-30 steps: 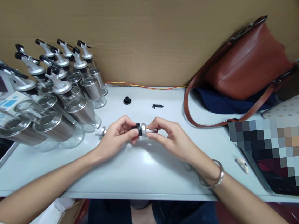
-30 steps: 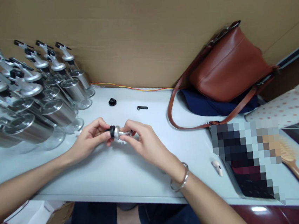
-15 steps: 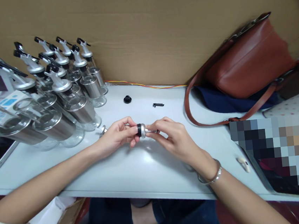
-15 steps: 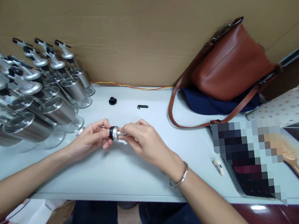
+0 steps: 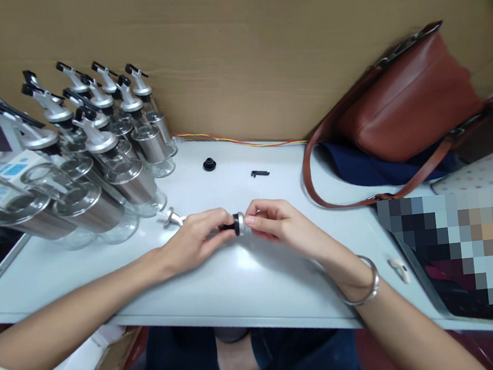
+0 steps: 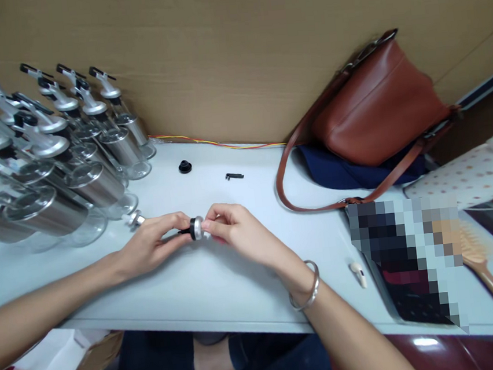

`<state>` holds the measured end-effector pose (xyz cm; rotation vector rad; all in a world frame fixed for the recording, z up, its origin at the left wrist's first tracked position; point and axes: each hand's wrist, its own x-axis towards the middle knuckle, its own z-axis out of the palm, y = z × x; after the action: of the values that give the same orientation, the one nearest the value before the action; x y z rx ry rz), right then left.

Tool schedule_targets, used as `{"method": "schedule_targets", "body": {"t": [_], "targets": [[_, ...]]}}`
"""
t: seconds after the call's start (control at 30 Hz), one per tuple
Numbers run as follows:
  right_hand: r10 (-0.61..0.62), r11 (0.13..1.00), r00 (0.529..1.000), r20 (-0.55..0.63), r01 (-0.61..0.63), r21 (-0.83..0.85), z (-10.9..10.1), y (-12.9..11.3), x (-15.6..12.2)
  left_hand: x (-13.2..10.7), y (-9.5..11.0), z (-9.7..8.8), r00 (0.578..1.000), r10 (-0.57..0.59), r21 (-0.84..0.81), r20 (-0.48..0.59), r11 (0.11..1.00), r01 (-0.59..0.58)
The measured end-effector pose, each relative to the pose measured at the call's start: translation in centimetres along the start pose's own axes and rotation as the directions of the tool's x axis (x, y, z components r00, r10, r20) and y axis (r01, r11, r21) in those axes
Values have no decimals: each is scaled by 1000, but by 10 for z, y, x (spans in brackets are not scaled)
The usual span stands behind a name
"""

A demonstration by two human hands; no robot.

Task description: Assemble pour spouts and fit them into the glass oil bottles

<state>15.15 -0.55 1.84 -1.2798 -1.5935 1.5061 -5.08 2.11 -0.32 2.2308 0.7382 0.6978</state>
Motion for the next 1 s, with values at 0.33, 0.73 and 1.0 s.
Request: {"method": "schedule_targets", "body": {"t": [0.33,0.73,1.0], "targets": [[271,900,937,222,-328,286,-6,-5,1,2,1,-2,913,407,219,-2,891,-397],[-60,986,996,59,50,161,3,0,3,2,2,-7,994,26,-185,-110,982,-46],[-567,651,823,-31,425,-629,5,9,0,14,2,-9,871,-408,-801,273,405,441]]}}
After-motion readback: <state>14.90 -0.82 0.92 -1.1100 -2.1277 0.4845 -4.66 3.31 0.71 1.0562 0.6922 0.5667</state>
